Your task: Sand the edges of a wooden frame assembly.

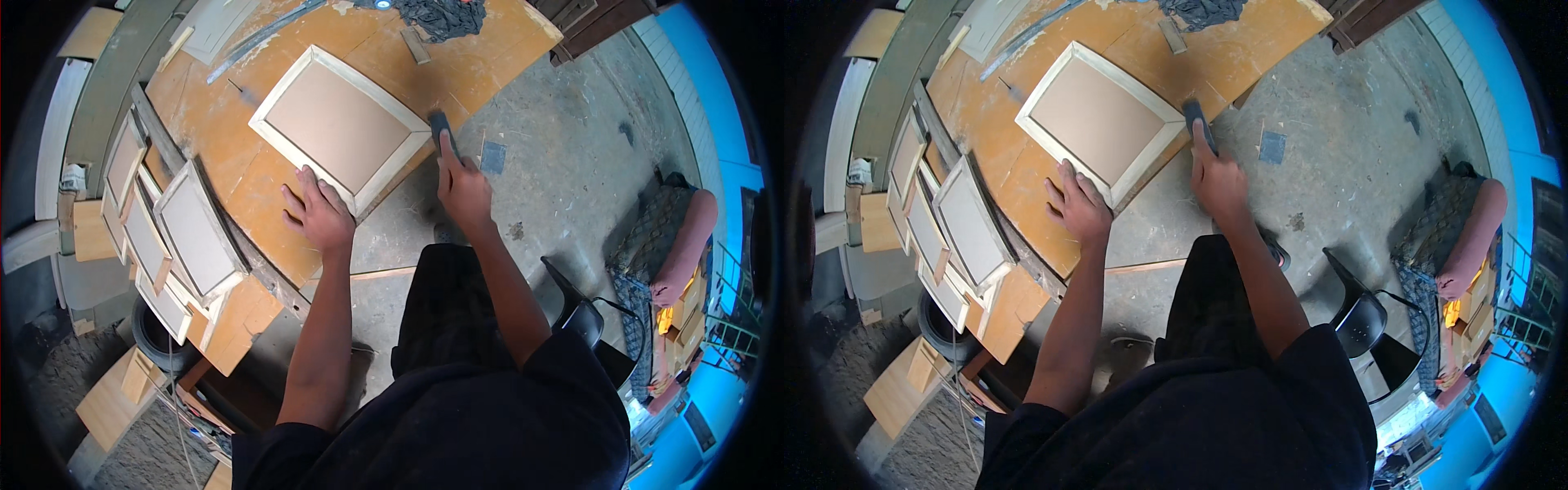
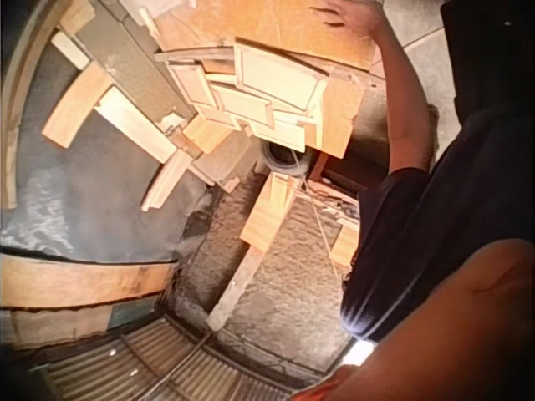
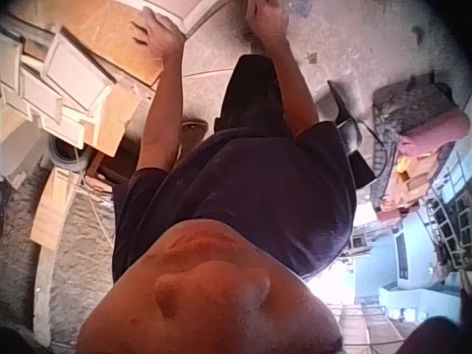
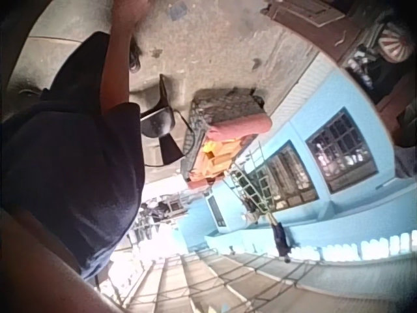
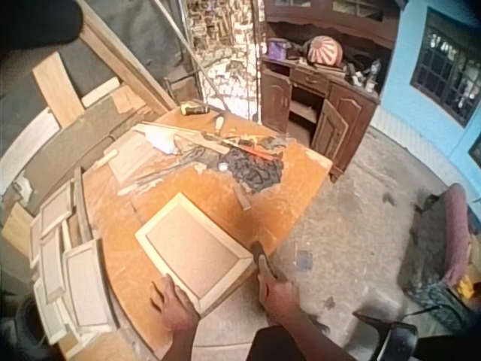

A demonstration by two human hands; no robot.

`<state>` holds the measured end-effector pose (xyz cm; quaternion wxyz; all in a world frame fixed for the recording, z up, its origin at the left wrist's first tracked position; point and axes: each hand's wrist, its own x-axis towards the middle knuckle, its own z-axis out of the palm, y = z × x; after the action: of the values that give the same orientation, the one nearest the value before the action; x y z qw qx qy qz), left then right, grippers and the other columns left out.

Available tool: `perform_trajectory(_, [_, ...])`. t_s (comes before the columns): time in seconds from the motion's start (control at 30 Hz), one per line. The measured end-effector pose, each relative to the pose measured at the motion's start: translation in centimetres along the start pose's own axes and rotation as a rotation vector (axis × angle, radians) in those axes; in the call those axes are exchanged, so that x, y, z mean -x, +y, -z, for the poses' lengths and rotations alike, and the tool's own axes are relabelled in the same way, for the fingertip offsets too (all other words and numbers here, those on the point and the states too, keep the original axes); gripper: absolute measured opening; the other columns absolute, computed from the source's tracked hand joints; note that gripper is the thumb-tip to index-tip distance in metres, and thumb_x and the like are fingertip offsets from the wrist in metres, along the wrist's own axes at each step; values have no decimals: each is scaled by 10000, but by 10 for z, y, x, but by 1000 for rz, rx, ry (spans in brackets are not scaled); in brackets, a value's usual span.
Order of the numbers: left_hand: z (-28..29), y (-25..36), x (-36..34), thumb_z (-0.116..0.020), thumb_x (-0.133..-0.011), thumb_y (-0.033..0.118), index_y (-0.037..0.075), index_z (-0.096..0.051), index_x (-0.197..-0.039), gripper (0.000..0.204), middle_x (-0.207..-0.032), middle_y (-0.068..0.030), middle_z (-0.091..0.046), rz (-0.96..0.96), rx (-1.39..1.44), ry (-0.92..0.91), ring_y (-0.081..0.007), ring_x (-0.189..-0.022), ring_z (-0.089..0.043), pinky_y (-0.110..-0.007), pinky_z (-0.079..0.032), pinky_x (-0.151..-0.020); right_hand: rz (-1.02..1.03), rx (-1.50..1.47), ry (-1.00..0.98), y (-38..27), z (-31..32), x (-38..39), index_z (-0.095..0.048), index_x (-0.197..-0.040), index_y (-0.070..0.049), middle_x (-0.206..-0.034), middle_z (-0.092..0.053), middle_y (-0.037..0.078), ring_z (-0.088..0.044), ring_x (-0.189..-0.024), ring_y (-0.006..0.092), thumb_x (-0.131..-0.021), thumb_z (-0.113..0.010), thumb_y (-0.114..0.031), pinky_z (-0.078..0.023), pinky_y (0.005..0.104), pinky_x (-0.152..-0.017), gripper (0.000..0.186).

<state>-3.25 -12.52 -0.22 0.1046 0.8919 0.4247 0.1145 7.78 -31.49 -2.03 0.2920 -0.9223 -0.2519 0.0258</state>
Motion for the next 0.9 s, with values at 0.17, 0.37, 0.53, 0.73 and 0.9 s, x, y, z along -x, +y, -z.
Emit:
perform_trajectory(0.17, [-4, 4, 1, -344, -1057, 320, 130, -422, -1498, 486, -1565, -79, -413, -9, -5, 6, -411, -1493, -212, -658, -96, -1141, 120, -80, -164, -56, -33, 59, -370, -1537, -257, -730, -580, 141, -608, -523, 340, -877, -568, -111, -498, 487, -460, 704])
perform_trajectory(0.37, [-1, 2, 4, -339, -1058, 315, 135, -421, -1500, 485, -1561, -81, -417, -2, 10, 25, -414, -1491, -221, -657, -97, -1142, 37, 12, -54, -4, -3, 6, -363, -1540, -236, -717, -581, 134, -601, -509, 320, -886, -576, -147, -491, 485, -437, 693])
perform_trajectory(0.53, [-5, 5, 4, -355, -1053, 321, 147, -419, -1503, 487, -1545, -68, -443, 16, -9, 18, -403, -1486, -236, -652, -101, -1145, 155, -34, 47, -27, -27, 32, -395, -1527, -197, -691, -567, 129, -584, -468, 311, -884, -569, -131, -484, 459, -423, 670])
perform_trajectory(0.73, [-12, 1, 2, -375, -1044, 328, 171, -448, -1489, 478, -1528, -39, -469, 13, -27, 76, -377, -1480, -266, -625, -118, -1159, 178, 39, -146, -26, -15, 30, -444, -1503, -243, -776, -600, 171, -614, -536, 337, -917, -557, -166, -503, 476, -472, 602])
perform_trajectory(0.9, [-3, 0, 1, -386, -1041, 325, 167, -482, -1464, 462, -1506, -49, -494, 31, 13, 111, -385, -1471, -282, -634, -123, -1158, 117, -34, -40, -19, -6, 12, -432, -1511, -188, -799, -612, 183, -602, -542, 344, -933, -538, -172, -508, 452, -480, 587])
